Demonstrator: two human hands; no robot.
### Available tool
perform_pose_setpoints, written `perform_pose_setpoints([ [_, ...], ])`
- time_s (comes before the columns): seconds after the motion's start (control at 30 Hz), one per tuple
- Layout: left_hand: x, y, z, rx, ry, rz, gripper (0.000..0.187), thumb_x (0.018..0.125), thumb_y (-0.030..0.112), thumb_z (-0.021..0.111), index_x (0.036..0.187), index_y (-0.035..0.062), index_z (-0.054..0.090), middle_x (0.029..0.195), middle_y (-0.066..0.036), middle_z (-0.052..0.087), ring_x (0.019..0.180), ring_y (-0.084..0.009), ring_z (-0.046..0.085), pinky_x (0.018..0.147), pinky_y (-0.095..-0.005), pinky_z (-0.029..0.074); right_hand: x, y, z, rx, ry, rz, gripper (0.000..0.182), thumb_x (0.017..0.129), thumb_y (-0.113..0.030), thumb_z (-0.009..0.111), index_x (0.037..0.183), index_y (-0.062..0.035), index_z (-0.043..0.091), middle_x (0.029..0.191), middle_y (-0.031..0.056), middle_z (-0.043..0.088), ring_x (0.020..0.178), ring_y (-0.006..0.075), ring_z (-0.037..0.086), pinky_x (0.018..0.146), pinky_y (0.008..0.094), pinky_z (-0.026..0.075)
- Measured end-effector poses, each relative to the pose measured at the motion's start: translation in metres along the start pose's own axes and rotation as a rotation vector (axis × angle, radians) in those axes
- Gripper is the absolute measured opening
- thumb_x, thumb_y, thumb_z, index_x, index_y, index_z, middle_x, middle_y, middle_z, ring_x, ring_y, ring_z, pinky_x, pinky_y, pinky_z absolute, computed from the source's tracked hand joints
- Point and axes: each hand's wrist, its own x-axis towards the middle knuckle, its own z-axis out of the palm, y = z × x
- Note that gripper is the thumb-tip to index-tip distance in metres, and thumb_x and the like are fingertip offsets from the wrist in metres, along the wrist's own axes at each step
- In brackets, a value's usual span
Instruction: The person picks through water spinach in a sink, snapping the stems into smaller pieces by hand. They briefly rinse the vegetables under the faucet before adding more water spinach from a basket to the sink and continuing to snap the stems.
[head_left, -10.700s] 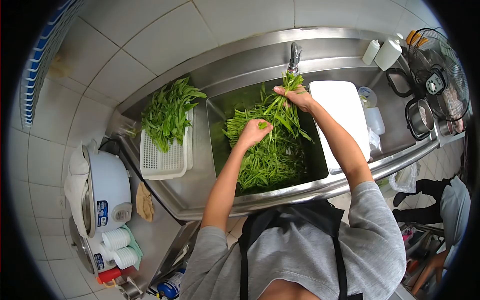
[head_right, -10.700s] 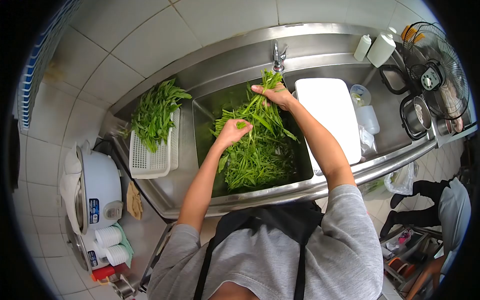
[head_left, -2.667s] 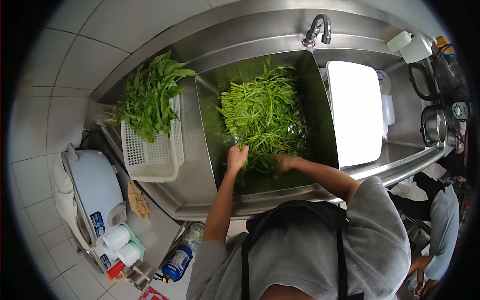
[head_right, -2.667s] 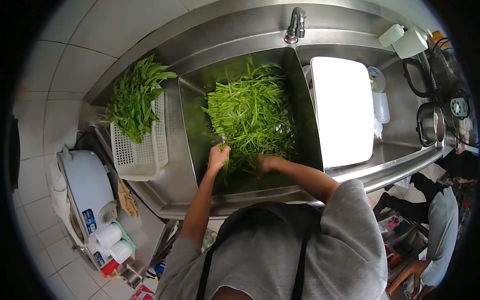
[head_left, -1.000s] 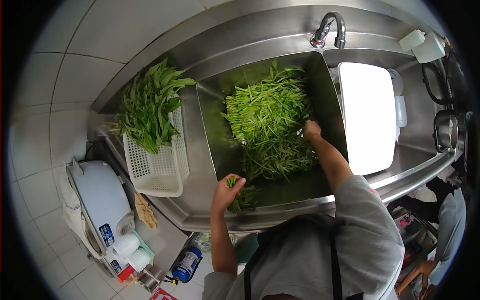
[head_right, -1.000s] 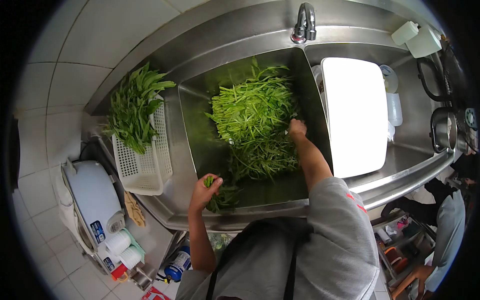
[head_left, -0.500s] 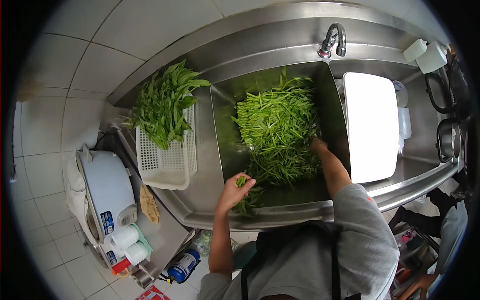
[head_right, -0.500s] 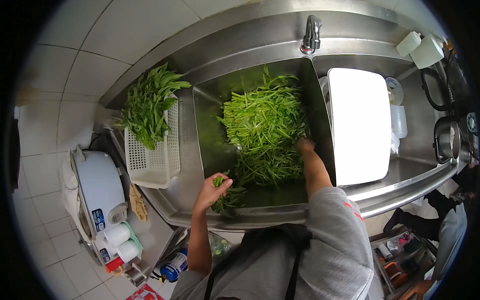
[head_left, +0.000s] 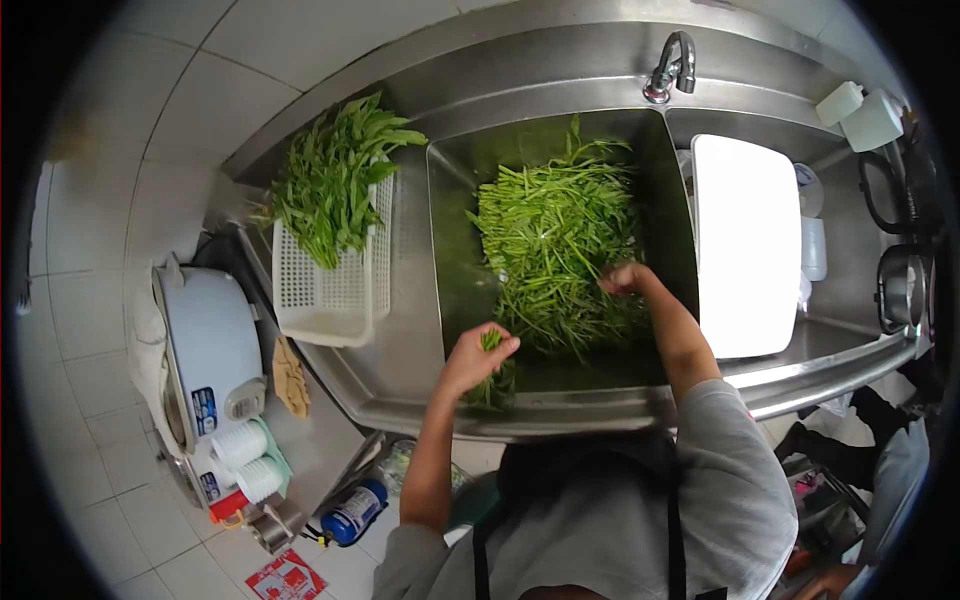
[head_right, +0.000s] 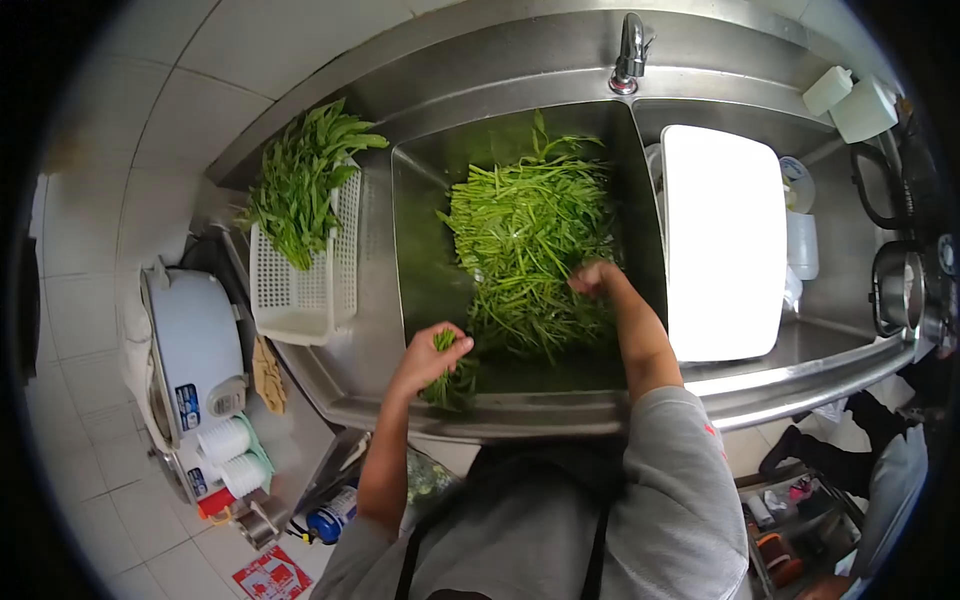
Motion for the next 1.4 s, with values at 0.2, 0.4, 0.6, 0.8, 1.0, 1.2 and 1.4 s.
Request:
perform_pose_setpoints([
  [0.2,0.024,0.024,0.009,0.051,-0.034,0.032,0.037,0.078,0.037,0.064,0.085,0.0017,0.057,0.059,-0.002,0.054,0.047,-0.0079,0.05,0.046,-0.0246,0.041,-0.119,-0.118,-0.032,0.534,0.186,-0.066,0.015,0.08,-0.023,0.064,0.088,-0.0112,0.058,0.076,-0.0017,0.062,0.063,0.0039,0.056,0.055,0.0184,0.043],
  [0.4,0.067,0.045,0.025,0.18,0.095,0.283,0.035,0.078,0.035,0.065,0.091,0.0023,0.06,0.054,-0.001,0.052,0.043,-0.0075,0.048,0.043,-0.025,0.039,-0.181,-0.198,-0.046,0.515,0.281,-0.281,0.011,0.083,-0.021,0.061,0.08,-0.0121,0.055,0.077,-0.0027,0.063,0.07,0.0042,0.059,0.056,0.0165,0.041],
  [0.6,0.068,0.074,0.025,0.034,0.092,0.289,0.027,0.076,0.029,0.065,0.087,0.0044,0.062,0.05,-0.002,0.05,0.041,-0.0092,0.048,0.042,-0.026,0.037,-0.209,-0.231,-0.051,0.544,0.292,-0.421,0.011,0.082,-0.021,0.062,0.078,-0.014,0.055,0.077,-0.0065,0.061,0.074,0.0036,0.058,0.058,0.0171,0.041],
  [0.8,0.06,0.086,0.014,0.301,0.536,0.264,0.03,0.074,0.036,0.066,0.083,0.0074,0.061,0.049,-0.005,0.049,0.041,-0.0123,0.046,0.044,-0.0296,0.037,-0.209,-0.236,-0.054,0.389,0.532,-0.406,0.014,0.078,-0.022,0.067,0.072,-0.0124,0.058,0.069,-0.008,0.056,0.063,0.002,0.047,0.055,0.0188,0.037],
  [1.0,0.061,0.095,0.025,0.31,0.339,0.259,0.036,0.074,0.039,0.065,0.09,0.0071,0.065,0.043,-0.005,0.045,0.041,-0.0143,0.047,0.045,-0.0321,0.038,-0.19,-0.243,-0.044,0.365,0.656,-0.487,0.013,0.075,-0.014,0.069,0.07,-0.0055,0.061,0.064,-0.0036,0.057,0.058,0.0044,0.048,0.055,0.0206,0.039],
  [1.2,0.079,0.078,0.016,0.133,0.202,0.261,0.03,0.077,0.03,0.064,0.092,0.0041,0.064,0.048,-0.002,0.05,0.043,-0.0097,0.048,0.042,-0.0271,0.039,-0.192,-0.246,-0.041,0.201,0.659,-0.55,0.013,0.077,-0.012,0.066,0.073,-0.0007,0.061,0.063,0.0014,0.059,0.059,0.0069,0.051,0.057,0.023,0.042],
  [1.4,0.075,0.081,0.005,0.084,0.14,0.262,0.03,0.08,0.026,0.063,0.095,0.0007,0.063,0.054,0.0,0.051,0.046,-0.0062,0.047,0.043,-0.0236,0.041,-0.193,-0.247,-0.05,0.099,0.696,-0.525,0.011,0.079,-0.011,0.063,0.074,-0.0014,0.062,0.061,-0.0002,0.056,0.058,0.0067,0.048,0.057,0.023,0.041],
])
